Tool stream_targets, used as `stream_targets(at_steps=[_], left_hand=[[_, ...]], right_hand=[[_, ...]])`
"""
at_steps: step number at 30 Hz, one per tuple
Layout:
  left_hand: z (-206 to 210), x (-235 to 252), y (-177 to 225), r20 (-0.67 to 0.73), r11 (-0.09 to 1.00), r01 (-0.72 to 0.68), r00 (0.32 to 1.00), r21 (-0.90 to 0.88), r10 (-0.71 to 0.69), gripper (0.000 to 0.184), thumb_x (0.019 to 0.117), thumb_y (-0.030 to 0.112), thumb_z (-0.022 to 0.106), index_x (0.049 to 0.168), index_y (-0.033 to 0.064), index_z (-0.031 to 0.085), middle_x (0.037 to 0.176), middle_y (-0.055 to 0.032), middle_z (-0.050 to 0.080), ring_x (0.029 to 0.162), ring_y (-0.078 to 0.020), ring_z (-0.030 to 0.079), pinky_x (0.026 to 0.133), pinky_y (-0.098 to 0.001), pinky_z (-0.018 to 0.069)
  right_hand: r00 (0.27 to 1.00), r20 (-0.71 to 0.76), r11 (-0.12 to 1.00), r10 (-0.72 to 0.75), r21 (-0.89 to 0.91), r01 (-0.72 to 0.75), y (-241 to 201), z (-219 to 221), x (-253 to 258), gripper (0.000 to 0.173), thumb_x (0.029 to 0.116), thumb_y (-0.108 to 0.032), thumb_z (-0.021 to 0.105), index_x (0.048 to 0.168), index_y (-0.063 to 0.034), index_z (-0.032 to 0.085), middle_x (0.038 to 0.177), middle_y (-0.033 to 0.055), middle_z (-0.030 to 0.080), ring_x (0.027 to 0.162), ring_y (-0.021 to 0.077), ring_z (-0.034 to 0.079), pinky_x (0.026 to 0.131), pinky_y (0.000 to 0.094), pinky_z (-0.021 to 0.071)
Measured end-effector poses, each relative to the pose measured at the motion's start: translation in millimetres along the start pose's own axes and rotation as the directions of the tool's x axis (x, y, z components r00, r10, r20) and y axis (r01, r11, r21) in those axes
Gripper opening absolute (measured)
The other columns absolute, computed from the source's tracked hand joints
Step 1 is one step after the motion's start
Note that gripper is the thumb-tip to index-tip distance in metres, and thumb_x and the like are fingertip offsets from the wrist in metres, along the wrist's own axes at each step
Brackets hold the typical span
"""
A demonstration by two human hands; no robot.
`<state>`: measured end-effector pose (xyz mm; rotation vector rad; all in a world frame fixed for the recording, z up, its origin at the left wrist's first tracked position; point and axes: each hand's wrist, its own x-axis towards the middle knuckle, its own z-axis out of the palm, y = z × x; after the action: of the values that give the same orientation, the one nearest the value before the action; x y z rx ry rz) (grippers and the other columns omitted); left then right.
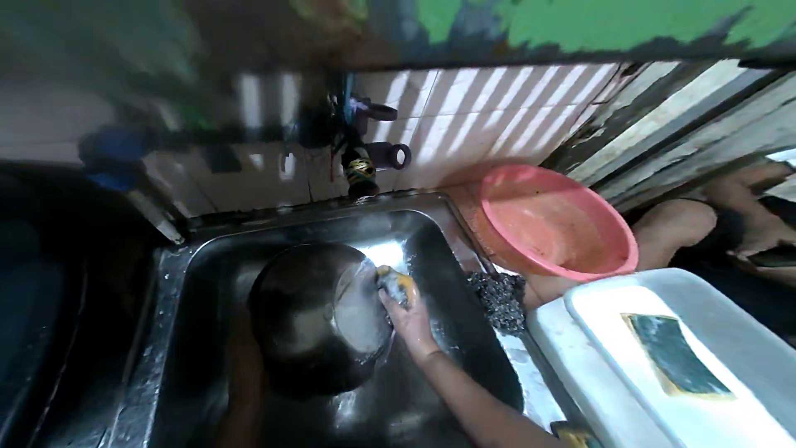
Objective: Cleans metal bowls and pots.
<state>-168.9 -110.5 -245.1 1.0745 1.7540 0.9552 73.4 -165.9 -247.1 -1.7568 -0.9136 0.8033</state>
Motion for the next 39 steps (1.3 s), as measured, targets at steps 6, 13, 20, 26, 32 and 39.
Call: stream_targets(at_steps=[6, 13, 20, 26, 32, 39], left_hand=[[-2.6, -12.5, 8.4, 0.018, 0.987, 0.081, 0.997, -0.142, -0.079, 0.050, 0.1122, 0.034, 0.034, 0.144, 0.0000, 0.051, 0.139, -0.0193, 0.058, 0.125, -0.0230, 0.058, 0.106, -0.0435, 0.0484], [-7.1, -60.9, 119.0, 0.199, 0.964, -0.210, 0.964, 0.163, 0.176, 0.030, 0.1036, 0.032, 0.060, 0.093, 0.0056, 0.071, 0.076, -0.0026, 0.062, 0.068, -0.0112, 0.059, 0.065, -0.0334, 0.0506], [25.6, -87.4, 90.9, 0.709, 0.360, -0.770, 0.632, 0.527, 0.313, 0.050, 0.1075, 0.041, 0.044, 0.102, 0.0000, 0.072, 0.101, -0.0206, 0.072, 0.099, -0.0377, 0.072, 0.083, -0.0534, 0.0573], [22.9, -106.2, 6.8, 0.851, 0.205, -0.974, 0.188, 0.097, 0.490, 0.033, 0.0997, 0.032, 0.061, 0.083, 0.0055, 0.072, 0.083, -0.0136, 0.070, 0.080, -0.0312, 0.072, 0.071, -0.0479, 0.0604], [6.7, -74.0, -16.2, 0.840, 0.337, -0.917, 0.347, 0.212, 0.418, 0.049, 0.0972, 0.052, 0.061, 0.112, 0.0080, 0.076, 0.130, -0.0190, 0.067, 0.128, -0.0409, 0.059, 0.110, -0.0657, 0.0390], [10.9, -14.6, 7.6, 0.215, 0.992, 0.124, 0.969, 0.017, -0.125, 0.073, 0.0988, 0.006, 0.061, 0.161, 0.0061, 0.022, 0.160, -0.0232, 0.034, 0.142, -0.0341, 0.043, 0.112, -0.0489, 0.0416]], right_hand=[[0.968, -0.070, 0.962, 0.243, 0.142, -0.231, -18.5, -5.7, -4.6, 0.056, 0.0950, -0.013, 0.072, 0.146, -0.0019, 0.050, 0.134, 0.0186, 0.062, 0.120, 0.0222, 0.062, 0.100, 0.0401, 0.0513], [0.966, -0.051, 0.902, 0.254, 0.373, -0.217, -21.8, -72.6, 8.7, 0.032, 0.1044, -0.018, 0.054, 0.135, -0.0065, 0.057, 0.096, 0.0093, 0.068, 0.075, 0.0148, 0.065, 0.066, 0.0333, 0.0567], [0.971, -0.177, 0.919, 0.157, 0.386, -0.078, -54.0, -97.6, -15.7, 0.028, 0.1000, -0.013, 0.049, 0.126, -0.0062, 0.057, 0.091, 0.0022, 0.067, 0.073, 0.0072, 0.065, 0.064, 0.0258, 0.0570], [0.980, -0.117, 0.958, 0.161, 0.258, -0.126, -55.3, -92.4, -28.2, 0.039, 0.0949, -0.011, 0.055, 0.133, -0.0017, 0.054, 0.101, 0.0024, 0.069, 0.083, 0.0040, 0.068, 0.073, 0.0225, 0.0581], [0.983, 0.155, 0.988, 0.096, -0.133, -0.076, -21.8, -78.5, -32.1, 0.047, 0.0900, -0.017, 0.067, 0.133, 0.0006, 0.059, 0.117, 0.0110, 0.069, 0.103, 0.0097, 0.067, 0.092, 0.0301, 0.0555], [0.973, 0.220, 0.968, 0.073, -0.250, -0.016, -10.0, -76.3, -20.9, 0.054, 0.0886, -0.020, 0.068, 0.137, 0.0005, 0.057, 0.121, 0.0149, 0.069, 0.109, 0.0148, 0.068, 0.096, 0.0340, 0.0543]])
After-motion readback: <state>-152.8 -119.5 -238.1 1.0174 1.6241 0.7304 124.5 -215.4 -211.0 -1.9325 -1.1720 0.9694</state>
